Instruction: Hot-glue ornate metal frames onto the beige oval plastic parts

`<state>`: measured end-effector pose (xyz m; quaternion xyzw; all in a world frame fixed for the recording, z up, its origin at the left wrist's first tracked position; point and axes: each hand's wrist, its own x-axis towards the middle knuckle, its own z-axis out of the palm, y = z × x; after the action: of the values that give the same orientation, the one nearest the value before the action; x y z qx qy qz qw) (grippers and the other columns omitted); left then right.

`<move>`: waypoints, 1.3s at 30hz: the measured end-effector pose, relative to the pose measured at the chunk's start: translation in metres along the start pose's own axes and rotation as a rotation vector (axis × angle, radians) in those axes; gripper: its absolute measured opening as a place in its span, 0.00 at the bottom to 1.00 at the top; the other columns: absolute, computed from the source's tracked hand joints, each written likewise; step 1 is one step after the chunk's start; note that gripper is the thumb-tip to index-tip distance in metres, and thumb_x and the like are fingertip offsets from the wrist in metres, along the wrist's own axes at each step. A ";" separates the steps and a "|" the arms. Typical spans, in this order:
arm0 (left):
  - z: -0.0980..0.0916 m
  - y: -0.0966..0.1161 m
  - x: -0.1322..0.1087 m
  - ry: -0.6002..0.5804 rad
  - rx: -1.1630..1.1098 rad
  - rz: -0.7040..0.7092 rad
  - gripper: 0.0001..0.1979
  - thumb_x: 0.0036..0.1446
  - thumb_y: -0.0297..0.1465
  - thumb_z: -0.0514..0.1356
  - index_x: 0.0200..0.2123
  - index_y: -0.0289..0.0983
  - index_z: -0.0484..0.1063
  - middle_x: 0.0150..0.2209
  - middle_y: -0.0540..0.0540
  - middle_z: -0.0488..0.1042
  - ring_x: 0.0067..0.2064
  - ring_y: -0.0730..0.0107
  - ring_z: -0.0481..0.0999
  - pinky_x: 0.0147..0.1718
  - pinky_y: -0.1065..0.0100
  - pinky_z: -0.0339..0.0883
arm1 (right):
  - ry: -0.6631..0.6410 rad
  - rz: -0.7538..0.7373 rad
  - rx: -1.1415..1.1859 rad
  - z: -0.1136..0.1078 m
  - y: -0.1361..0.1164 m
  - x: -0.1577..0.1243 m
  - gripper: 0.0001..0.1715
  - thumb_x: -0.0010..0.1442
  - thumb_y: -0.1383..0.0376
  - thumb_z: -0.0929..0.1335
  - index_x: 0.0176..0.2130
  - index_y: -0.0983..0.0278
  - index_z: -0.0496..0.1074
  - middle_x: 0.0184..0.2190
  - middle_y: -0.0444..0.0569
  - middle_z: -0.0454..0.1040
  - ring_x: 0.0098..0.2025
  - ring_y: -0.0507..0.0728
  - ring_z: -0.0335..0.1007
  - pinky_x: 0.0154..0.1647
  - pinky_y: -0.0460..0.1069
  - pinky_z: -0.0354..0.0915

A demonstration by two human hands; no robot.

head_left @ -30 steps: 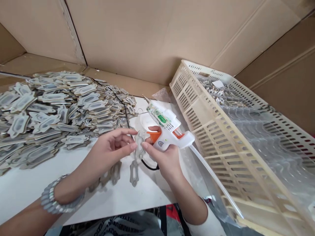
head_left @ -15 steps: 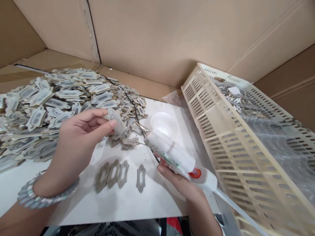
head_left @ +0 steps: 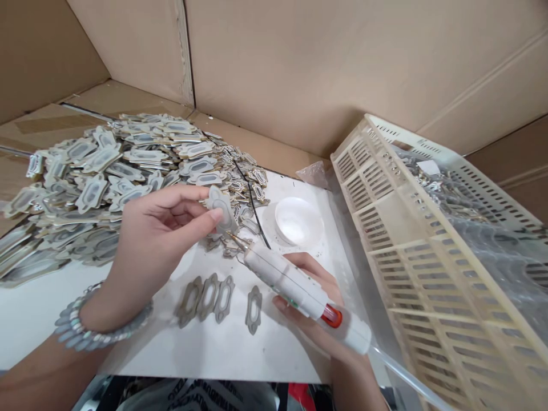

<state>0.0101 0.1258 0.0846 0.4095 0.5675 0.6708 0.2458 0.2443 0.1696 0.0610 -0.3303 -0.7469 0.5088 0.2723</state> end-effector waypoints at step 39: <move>-0.001 0.002 -0.005 0.002 0.006 0.090 0.08 0.46 0.25 0.70 0.30 0.43 0.81 0.24 0.54 0.77 0.24 0.77 0.73 0.26 0.75 0.73 | 0.003 -0.006 0.017 -0.009 -0.011 0.005 0.09 0.55 0.63 0.74 0.28 0.59 0.70 0.30 0.44 0.73 0.28 0.54 0.69 0.32 0.50 0.68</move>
<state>0.0118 0.1207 0.0856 0.4348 0.5508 0.6797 0.2135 0.2456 0.1758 0.0747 -0.3268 -0.7431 0.5137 0.2776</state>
